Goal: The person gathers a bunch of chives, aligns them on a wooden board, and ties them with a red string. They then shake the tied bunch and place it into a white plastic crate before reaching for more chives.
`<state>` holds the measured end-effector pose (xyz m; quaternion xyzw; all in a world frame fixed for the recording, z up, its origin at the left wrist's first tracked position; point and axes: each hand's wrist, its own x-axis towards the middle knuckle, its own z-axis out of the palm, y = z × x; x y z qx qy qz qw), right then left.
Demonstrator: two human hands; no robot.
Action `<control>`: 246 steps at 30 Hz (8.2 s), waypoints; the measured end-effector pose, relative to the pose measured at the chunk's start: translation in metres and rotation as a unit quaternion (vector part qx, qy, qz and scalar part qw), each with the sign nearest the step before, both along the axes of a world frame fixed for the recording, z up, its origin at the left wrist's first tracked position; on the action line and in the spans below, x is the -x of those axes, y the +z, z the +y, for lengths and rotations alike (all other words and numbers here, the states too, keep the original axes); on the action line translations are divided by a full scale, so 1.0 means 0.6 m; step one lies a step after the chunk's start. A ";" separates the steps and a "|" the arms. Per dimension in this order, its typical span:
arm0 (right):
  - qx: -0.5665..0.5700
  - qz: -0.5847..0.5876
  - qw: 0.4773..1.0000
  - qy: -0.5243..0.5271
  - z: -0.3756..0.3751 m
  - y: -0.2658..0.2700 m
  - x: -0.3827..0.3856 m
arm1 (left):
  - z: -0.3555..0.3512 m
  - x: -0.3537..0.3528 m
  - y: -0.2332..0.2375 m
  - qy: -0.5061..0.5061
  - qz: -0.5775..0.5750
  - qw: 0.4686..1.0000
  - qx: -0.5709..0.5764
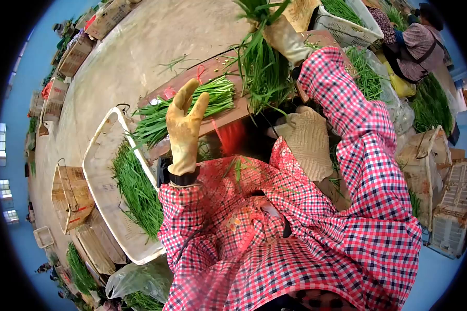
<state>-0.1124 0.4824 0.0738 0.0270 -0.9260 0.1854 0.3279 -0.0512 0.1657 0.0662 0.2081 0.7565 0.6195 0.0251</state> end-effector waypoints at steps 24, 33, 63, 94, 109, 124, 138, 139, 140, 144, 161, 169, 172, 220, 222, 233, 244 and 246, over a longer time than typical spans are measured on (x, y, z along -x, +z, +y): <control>0.319 -0.053 0.888 0.327 -0.065 0.108 -0.131 | 0.029 0.017 0.105 -0.053 0.175 0.981 0.066; 0.071 -0.034 0.954 0.289 -0.158 0.182 -0.167 | 0.031 0.003 0.124 -0.214 0.392 0.894 -0.039; 0.172 -0.055 0.944 0.276 -0.161 0.030 -0.444 | -0.093 0.099 0.112 -0.511 -0.205 0.608 -0.573; 0.383 -0.039 0.885 0.261 -0.280 -0.181 -0.371 | -0.167 0.126 0.057 -0.157 -0.117 0.764 -0.615; 0.228 0.109 0.924 0.287 -0.292 0.072 -0.390 | -0.165 0.107 0.060 0.071 -0.060 0.832 -0.546; -0.015 -0.318 0.933 0.167 -0.172 -0.105 -0.415 | -0.187 0.187 0.012 0.052 -0.065 0.871 -0.485; 0.326 -0.096 0.930 0.141 -0.311 -0.140 -0.357 | -0.084 0.130 0.047 0.140 -0.078 0.844 -0.512; 0.347 -0.135 0.914 0.159 -0.292 -0.141 -0.373 | -0.094 0.137 0.042 0.136 -0.082 0.844 -0.513; 0.422 -0.140 0.879 0.174 -0.269 -0.158 -0.387 | -0.106 0.145 0.034 0.114 -0.086 0.843 -0.518; 0.423 -0.148 0.883 0.137 -0.148 -0.224 -0.401 | -0.116 0.126 0.043 0.179 -0.084 0.852 -0.485; 0.270 -0.016 0.962 0.043 -0.245 -0.116 -0.361 | -0.109 0.120 0.019 -0.103 -0.188 0.794 -0.569; -0.162 -0.295 0.919 -0.205 0.074 -0.122 -0.437 | -0.165 0.170 -0.007 -0.057 -0.120 0.834 -0.535; 0.127 -0.327 0.929 -0.118 -0.015 -0.044 -0.414 | -0.186 0.192 -0.018 -0.251 -0.197 0.756 -0.571; 0.007 0.046 0.999 0.003 -0.257 -0.114 -0.335 | -0.106 0.179 -0.062 0.102 -0.195 0.816 -0.534; 0.334 0.128 0.927 0.114 -0.262 -0.140 -0.335 | -0.118 0.184 -0.068 0.085 -0.203 0.815 -0.536; 0.172 0.017 0.984 0.038 -0.234 -0.059 -0.380 | -0.152 0.210 -0.089 0.119 -0.192 0.843 -0.488; -0.246 0.169 0.954 0.015 -0.287 -0.057 -0.280 | -0.117 0.167 -0.068 0.193 -0.201 0.841 -0.464; -0.213 0.128 0.968 0.046 -0.284 -0.063 -0.259 | -0.110 0.150 -0.053 0.205 -0.222 0.849 -0.433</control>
